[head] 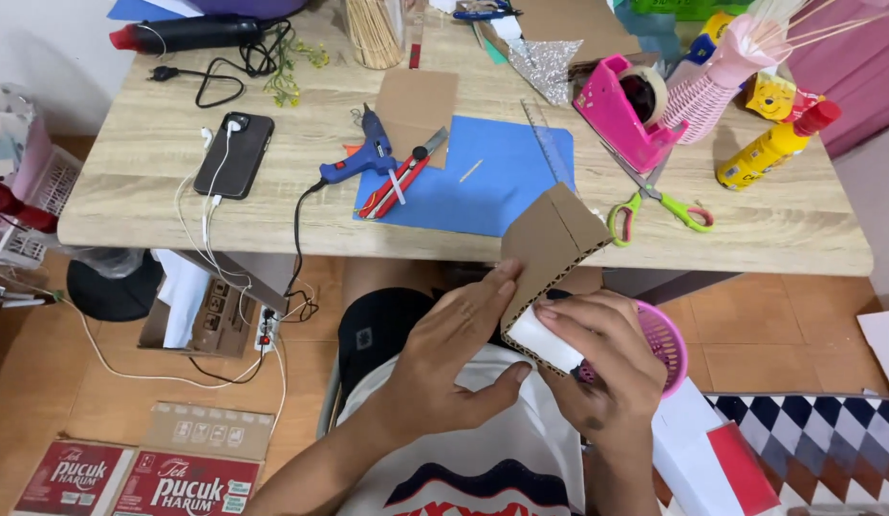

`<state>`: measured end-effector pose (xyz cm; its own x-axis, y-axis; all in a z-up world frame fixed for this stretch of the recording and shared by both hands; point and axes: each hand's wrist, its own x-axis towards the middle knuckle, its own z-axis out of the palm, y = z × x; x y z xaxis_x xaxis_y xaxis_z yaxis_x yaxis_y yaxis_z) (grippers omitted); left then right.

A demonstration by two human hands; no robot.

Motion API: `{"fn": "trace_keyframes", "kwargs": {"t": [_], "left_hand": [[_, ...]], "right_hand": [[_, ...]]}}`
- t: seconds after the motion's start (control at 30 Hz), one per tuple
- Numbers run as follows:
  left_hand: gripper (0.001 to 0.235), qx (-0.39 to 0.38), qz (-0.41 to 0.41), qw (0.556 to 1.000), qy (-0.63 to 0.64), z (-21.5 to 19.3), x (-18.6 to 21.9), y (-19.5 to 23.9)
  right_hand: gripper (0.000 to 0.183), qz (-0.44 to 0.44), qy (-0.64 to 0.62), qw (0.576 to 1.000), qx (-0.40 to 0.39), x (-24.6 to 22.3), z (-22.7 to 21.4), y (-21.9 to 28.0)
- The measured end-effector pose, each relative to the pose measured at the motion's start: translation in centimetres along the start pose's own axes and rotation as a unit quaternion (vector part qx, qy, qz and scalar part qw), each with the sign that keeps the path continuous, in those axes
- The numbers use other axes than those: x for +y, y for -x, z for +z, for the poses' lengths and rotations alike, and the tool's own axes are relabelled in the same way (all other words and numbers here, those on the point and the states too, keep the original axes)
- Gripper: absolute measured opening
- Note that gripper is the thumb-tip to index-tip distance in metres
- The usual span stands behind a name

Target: The person assembles a small cardboard box by cutting a piece of cardboard with a utility knife, applying hot glue to attach a white foam insert, and gluing cardboard flaps to form the box structure. They trim excess cardboard with scissors and reinforce seams with additional glue.

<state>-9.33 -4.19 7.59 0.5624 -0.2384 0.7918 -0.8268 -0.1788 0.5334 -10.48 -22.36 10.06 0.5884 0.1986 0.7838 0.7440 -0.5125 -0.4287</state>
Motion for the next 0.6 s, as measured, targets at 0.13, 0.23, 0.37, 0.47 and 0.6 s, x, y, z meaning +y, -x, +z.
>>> {"fn": "trace_keyframes", "kwargs": {"t": [0.13, 0.23, 0.37, 0.47, 0.6], "left_hand": [[0.066, 0.021, -0.005, 1.000, 0.012, 0.2, 0.1, 0.0], [0.076, 0.005, -0.025, 1.000, -0.002, 0.6, 0.0, -0.1], [0.075, 0.011, -0.141, 0.989, 0.032, 0.8, -0.2, 0.1], [0.072, 0.037, -0.160, 0.986, 0.017, 0.3, -0.5, -0.2], [0.071, -0.009, -0.171, 0.984, 0.039, -2.1, -0.5, -0.5]], "right_hand": [[0.024, 0.012, -0.004, 1.000, -0.019, -0.6, -0.3, -0.3], [0.028, 0.021, 0.010, 1.000, -0.013, -1.1, 0.0, -0.3], [0.049, 0.066, 0.071, 0.995, -0.029, -1.4, 0.8, 0.0], [0.050, 0.065, 0.067, 0.995, -0.043, -1.3, 0.9, -0.3], [0.074, 0.110, 0.042, 0.990, 0.082, 1.5, 0.3, 0.6]]}}
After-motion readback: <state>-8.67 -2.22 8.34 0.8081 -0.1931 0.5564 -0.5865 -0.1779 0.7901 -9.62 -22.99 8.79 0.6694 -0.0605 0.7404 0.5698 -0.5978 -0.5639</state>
